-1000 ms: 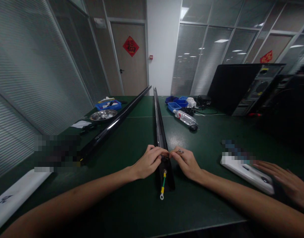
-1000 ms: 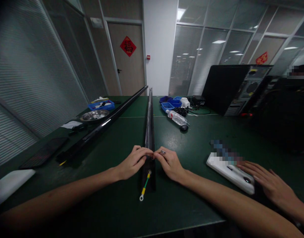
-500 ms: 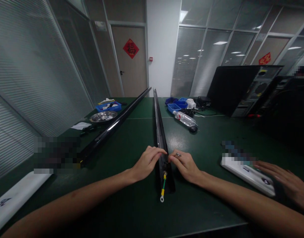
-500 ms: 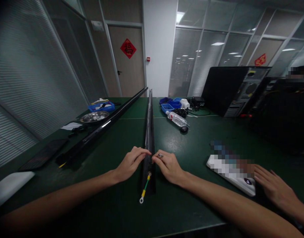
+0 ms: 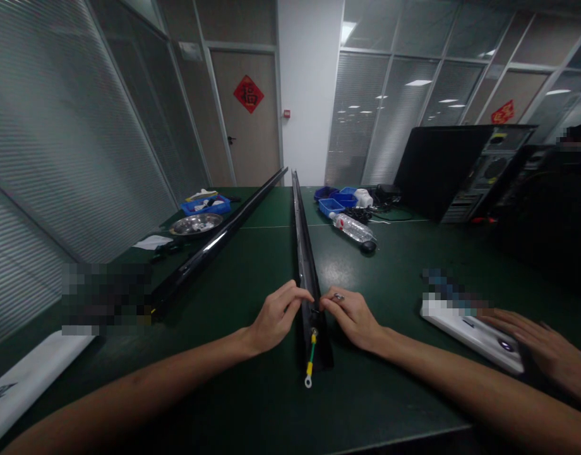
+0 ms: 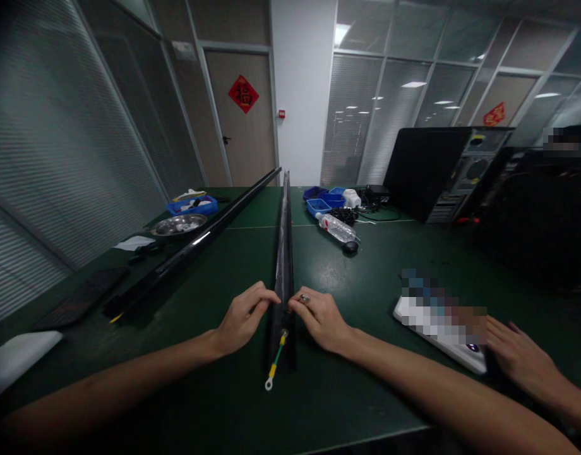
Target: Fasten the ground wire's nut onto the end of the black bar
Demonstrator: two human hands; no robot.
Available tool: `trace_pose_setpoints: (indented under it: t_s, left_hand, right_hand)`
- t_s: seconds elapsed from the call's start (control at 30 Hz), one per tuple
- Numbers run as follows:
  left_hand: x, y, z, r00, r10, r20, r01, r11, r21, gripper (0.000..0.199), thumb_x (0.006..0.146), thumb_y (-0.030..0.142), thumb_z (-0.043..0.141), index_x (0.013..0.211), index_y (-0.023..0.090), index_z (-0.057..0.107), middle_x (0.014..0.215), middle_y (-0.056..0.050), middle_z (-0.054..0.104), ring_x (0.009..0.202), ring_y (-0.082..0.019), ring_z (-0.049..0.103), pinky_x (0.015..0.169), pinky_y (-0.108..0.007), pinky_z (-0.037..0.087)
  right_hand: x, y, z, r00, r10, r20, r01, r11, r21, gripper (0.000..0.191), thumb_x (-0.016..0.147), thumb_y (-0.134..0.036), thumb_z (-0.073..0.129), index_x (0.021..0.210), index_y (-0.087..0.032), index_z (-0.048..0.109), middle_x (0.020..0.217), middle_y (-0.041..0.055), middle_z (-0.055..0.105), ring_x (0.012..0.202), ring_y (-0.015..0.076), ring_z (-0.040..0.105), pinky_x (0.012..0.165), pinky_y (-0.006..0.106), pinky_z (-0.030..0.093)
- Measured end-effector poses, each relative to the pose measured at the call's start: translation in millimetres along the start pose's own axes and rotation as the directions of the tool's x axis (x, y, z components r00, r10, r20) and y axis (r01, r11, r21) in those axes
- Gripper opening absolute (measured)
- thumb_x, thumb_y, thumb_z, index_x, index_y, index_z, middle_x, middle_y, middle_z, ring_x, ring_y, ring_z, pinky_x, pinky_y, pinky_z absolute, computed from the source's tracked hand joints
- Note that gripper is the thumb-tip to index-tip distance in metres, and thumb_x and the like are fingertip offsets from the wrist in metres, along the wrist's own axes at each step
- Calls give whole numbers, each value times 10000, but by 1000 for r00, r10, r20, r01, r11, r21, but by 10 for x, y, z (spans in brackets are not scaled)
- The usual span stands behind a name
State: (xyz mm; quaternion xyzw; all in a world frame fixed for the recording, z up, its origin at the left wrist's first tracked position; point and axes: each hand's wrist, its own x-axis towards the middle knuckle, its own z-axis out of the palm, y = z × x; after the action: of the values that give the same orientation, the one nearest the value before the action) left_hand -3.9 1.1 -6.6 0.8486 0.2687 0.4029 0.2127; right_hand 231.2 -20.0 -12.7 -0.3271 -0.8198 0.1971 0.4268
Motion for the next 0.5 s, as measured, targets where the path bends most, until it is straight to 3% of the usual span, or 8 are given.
trace_pose_setpoints:
  t_s: [0.27, 0.4, 0.5]
  left_hand:
    - [35, 71, 8, 991, 122, -45, -126, 989, -82, 243, 1069, 147, 361, 1137, 195, 589, 1107, -91, 600, 1064, -207, 595, 940, -354, 514]
    - [18, 292, -68, 959, 235, -159, -251, 964, -85, 267, 1049, 128, 408, 1233, 232, 571, 1193, -95, 614, 1134, -235, 598, 971, -412, 530]
    - [-118, 503, -221, 926, 272, -262, -299, 952, -68, 306, 1062, 239, 430, 1339, 324, 531, 1226, -82, 621, 1111, -267, 624, 917, -477, 572]
  right_hand:
    - [2, 0, 5, 1000, -6, 6, 6, 1000, -4, 343, 1113, -337, 423, 907, -187, 652, 814, 24, 620, 718, 161, 613, 687, 280, 471]
    - [10, -21, -8, 1000, -11, 13, 11, 1000, 6, 336, 1112, -336, 421, 907, -191, 644, 820, 27, 619, 725, 165, 610, 694, 284, 477]
    - [11, -22, -17, 1000, -7, 16, 6, 999, 31, 318, 1110, -319, 428, 913, -193, 643, 831, 26, 628, 738, 165, 618, 709, 288, 483]
